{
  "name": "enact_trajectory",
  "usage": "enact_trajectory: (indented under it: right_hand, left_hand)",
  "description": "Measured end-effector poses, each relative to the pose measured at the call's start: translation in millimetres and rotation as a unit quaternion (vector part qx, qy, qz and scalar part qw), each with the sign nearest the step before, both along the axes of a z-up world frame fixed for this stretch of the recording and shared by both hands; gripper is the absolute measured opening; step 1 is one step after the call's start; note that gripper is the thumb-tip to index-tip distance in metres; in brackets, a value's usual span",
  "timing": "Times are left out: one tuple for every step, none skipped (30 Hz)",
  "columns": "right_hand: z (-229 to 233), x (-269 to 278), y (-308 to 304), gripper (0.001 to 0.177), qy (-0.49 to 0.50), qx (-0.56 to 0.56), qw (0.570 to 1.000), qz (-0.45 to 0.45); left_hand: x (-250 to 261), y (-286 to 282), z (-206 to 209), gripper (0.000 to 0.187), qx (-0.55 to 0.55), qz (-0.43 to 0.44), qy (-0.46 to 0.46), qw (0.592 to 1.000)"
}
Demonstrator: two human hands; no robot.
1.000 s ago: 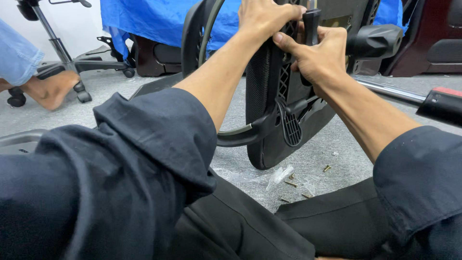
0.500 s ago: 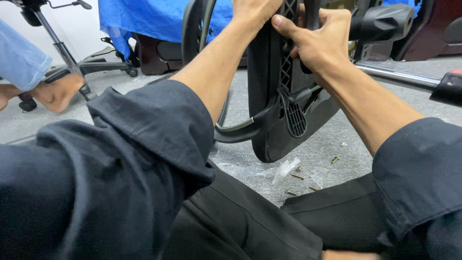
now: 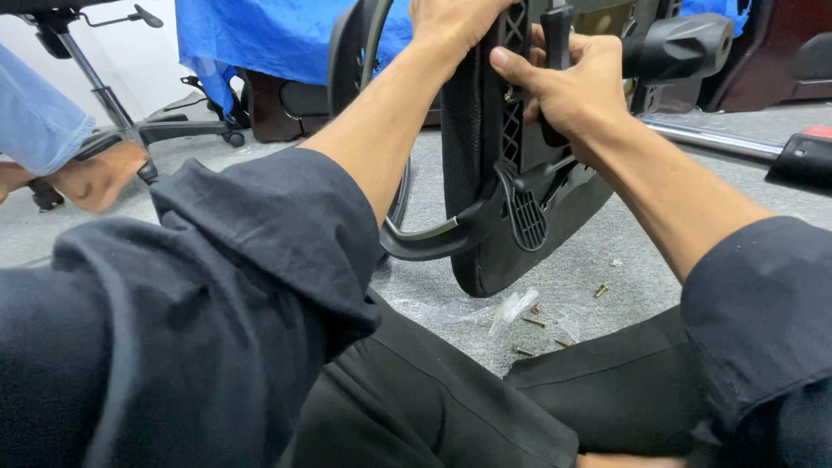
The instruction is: The person attaches a black plastic frame to the underside of a chair seat using a screwdriver and screws. They align the frame, insert screws, and tighten them to secure the component.
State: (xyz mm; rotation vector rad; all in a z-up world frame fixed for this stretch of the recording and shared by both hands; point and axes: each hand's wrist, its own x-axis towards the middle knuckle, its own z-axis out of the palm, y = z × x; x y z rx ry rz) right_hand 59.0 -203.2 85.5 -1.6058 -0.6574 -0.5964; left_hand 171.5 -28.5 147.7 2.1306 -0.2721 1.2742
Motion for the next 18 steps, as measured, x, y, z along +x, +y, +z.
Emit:
enact_trajectory:
  right_hand:
    - [-2.1,-0.3,-6.0,0.031,0.022,-0.010,1.000,0.006]
    - [-4.6,-0.6,-10.0,0.034,0.043,-0.020,0.999,0.012]
    - [-6.7,-2.4,-12.3,0.035,0.063,-0.035,0.997,-0.018]
    - [-8.9,-4.3,-13.3,0.037,0.082,-0.051,0.994,-0.048]
    - [-11.0,-4.6,-11.8,0.039,0.102,-0.067,0.990,-0.073]
    - [-11.7,-4.9,-12.5,0.039,0.100,-0.062,0.990,-0.073]
    - [-11.7,-5.1,-12.8,0.039,0.097,-0.058,0.991,-0.071]
    - [-12.2,-5.2,-11.4,0.039,0.094,-0.053,0.992,-0.070]
    - [-13.7,-5.9,-9.8,0.038,0.089,-0.049,0.992,-0.074]
    - [-15.8,-6.9,-7.7,0.037,0.084,-0.045,0.992,-0.079]
    - [-17.5,-8.2,-6.7,0.036,0.080,-0.040,0.992,-0.085]
    - [-18.0,-9.6,-6.8,0.036,0.083,-0.042,0.991,-0.094]
    - [-18.1,-10.9,-6.2,0.035,0.085,-0.045,0.990,-0.101]
    - [-17.9,-12.3,-5.3,0.035,0.087,-0.048,0.989,-0.108]
    - [-17.2,-13.9,-4.5,0.036,0.091,-0.049,0.989,-0.110]
    - [-16.4,-15.4,-3.7,0.036,0.095,-0.051,0.988,-0.112]
    - [-15.9,-17.1,-4.0,0.037,0.100,-0.052,0.987,-0.115]
    - [-15.8,-18.9,-4.3,0.038,0.110,-0.055,0.985,-0.122]
  left_hand:
    - [1.8,-2.3,-0.9,0.061,-0.003,0.000,0.001,1.000]
    - [3.2,-4.1,-1.0,0.061,-0.007,-0.001,0.001,1.000]
    - [3.1,-7.5,-0.6,0.061,-0.007,-0.005,0.002,1.000]
    - [3.1,-12.4,1.4,0.061,-0.008,-0.008,0.003,1.000]
    - [2.8,-13.2,1.7,0.062,-0.011,-0.008,0.003,1.000]
    - [2.3,-13.7,0.9,0.062,-0.013,-0.008,0.002,1.000]
    - [1.4,-12.4,1.3,0.062,-0.021,-0.006,0.001,1.000]
    - [0.3,-12.7,0.8,0.061,-0.029,-0.010,-0.005,1.000]
    - [-0.8,-13.1,1.0,0.060,-0.028,-0.013,-0.006,1.000]
    - [-2.1,-13.4,1.3,0.060,-0.027,-0.016,-0.007,0.999]
    - [-3.0,-14.6,1.8,0.059,-0.024,-0.021,-0.007,0.999]
    - [-4.0,-15.8,2.2,0.059,-0.022,-0.025,-0.003,0.999]
    - [-5.6,-14.9,2.0,0.058,-0.022,-0.027,0.002,0.999]
    - [-7.0,-14.0,2.2,0.057,-0.022,-0.030,0.006,0.999]
    - [-8.1,-13.6,2.5,0.056,-0.020,-0.031,0.008,0.999]
    - [-9.0,-13.5,2.6,0.056,-0.017,-0.032,0.009,0.999]
    - [-9.6,-14.9,2.5,0.055,-0.014,-0.034,0.011,0.999]
    - [-10.2,-16.2,1.7,0.055,-0.018,-0.041,0.009,0.999]
